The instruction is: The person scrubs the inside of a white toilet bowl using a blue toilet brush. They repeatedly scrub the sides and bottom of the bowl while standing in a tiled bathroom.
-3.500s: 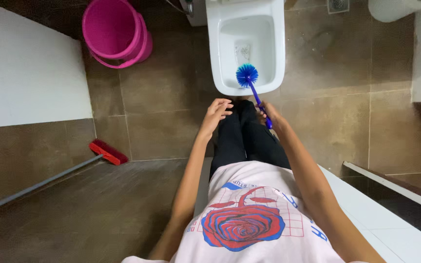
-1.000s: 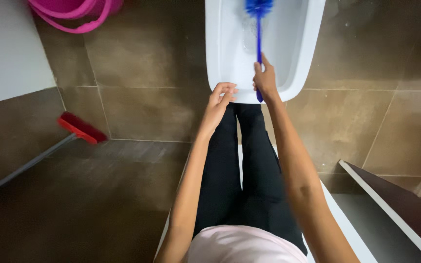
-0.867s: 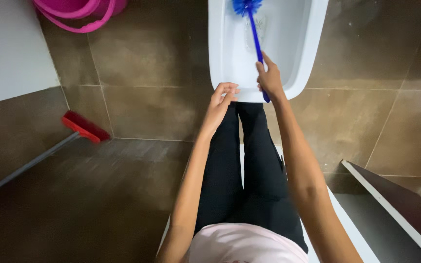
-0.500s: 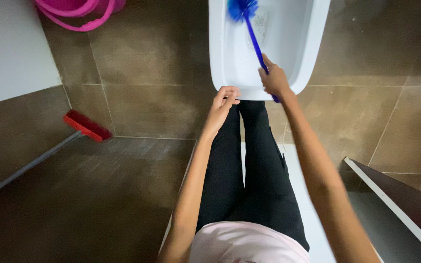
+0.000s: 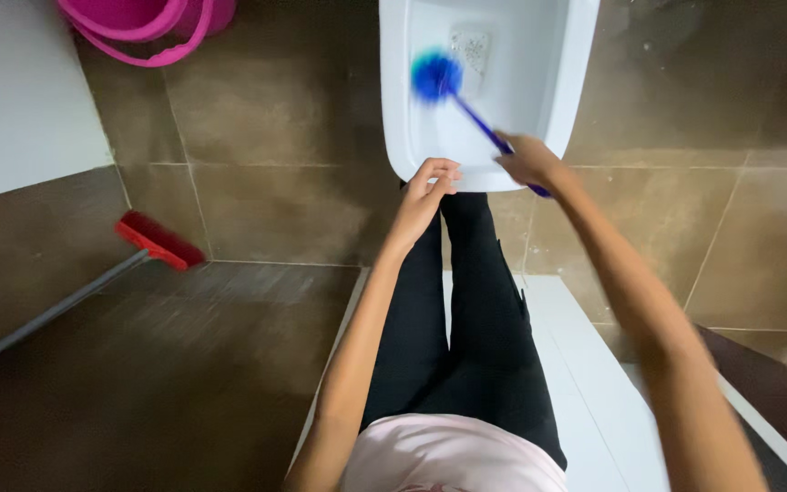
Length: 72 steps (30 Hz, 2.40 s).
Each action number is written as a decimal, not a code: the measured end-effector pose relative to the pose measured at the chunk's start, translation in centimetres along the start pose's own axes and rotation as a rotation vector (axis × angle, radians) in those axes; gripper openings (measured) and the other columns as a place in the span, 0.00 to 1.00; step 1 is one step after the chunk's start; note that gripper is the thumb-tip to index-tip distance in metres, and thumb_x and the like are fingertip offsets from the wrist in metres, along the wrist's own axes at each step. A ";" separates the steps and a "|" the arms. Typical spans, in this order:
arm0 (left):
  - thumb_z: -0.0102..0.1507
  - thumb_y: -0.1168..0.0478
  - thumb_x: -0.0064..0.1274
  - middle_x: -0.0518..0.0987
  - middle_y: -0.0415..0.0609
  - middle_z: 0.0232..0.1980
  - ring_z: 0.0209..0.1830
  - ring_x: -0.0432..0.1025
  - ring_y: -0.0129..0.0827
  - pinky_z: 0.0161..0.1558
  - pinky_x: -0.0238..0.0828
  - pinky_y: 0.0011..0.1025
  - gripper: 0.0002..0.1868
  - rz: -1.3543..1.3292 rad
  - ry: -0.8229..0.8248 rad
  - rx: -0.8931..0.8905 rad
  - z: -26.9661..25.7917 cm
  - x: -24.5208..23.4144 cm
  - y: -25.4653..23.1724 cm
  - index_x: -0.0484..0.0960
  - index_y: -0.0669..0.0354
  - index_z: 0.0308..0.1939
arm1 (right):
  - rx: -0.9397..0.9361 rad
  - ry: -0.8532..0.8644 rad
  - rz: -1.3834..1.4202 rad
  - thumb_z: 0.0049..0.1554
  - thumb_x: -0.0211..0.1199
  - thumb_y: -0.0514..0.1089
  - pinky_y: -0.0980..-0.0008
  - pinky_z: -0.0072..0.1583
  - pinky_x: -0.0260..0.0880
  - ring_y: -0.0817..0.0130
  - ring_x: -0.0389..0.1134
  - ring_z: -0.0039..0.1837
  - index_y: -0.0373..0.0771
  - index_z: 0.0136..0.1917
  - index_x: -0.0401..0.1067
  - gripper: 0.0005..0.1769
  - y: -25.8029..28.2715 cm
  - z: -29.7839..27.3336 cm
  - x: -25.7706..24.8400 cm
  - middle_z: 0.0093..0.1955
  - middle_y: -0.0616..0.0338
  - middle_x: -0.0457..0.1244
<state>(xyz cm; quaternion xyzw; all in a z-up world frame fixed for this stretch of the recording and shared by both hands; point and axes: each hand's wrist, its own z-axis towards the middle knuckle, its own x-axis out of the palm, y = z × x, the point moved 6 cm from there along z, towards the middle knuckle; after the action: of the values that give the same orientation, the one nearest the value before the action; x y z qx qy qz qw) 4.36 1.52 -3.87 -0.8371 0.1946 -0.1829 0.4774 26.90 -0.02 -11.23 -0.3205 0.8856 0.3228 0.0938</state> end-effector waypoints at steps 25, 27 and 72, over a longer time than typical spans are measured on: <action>0.72 0.53 0.45 0.82 0.49 0.54 0.49 0.81 0.36 0.52 0.74 0.32 0.15 0.115 0.023 -0.133 -0.8 2.2 -0.6 0.77 0.58 0.57 | 0.116 -0.068 0.152 0.58 0.63 0.41 0.55 0.40 0.73 0.56 0.69 0.34 0.51 0.84 0.49 0.44 0.8 1.0 1.9 0.39 0.39 0.69; 0.72 0.54 0.46 0.82 0.51 0.54 0.50 0.80 0.37 0.54 0.75 0.33 0.15 0.053 0.029 -0.118 -1.0 2.2 -0.8 0.77 0.59 0.57 | 0.106 -0.068 0.089 0.58 0.62 0.40 0.55 0.43 0.74 0.53 0.72 0.36 0.51 0.84 0.48 0.45 1.3 1.2 2.0 0.40 0.38 0.70; 0.73 0.51 0.45 0.82 0.52 0.55 0.51 0.79 0.36 0.57 0.72 0.35 0.17 0.059 -0.046 -0.111 -1.8 -2.2 -0.2 0.76 0.57 0.59 | 0.165 0.130 -0.790 0.62 0.51 0.40 0.54 0.51 0.75 0.50 0.74 0.54 0.57 0.86 0.41 0.43 -2.3 -5.0 3.2 0.55 0.44 0.70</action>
<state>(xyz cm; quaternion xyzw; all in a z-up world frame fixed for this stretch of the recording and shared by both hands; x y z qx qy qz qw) 1.58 1.43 -3.12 -0.8603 0.2177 -0.1383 0.4397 26.05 -6.14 -9.74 -0.6471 0.7213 0.1690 0.1800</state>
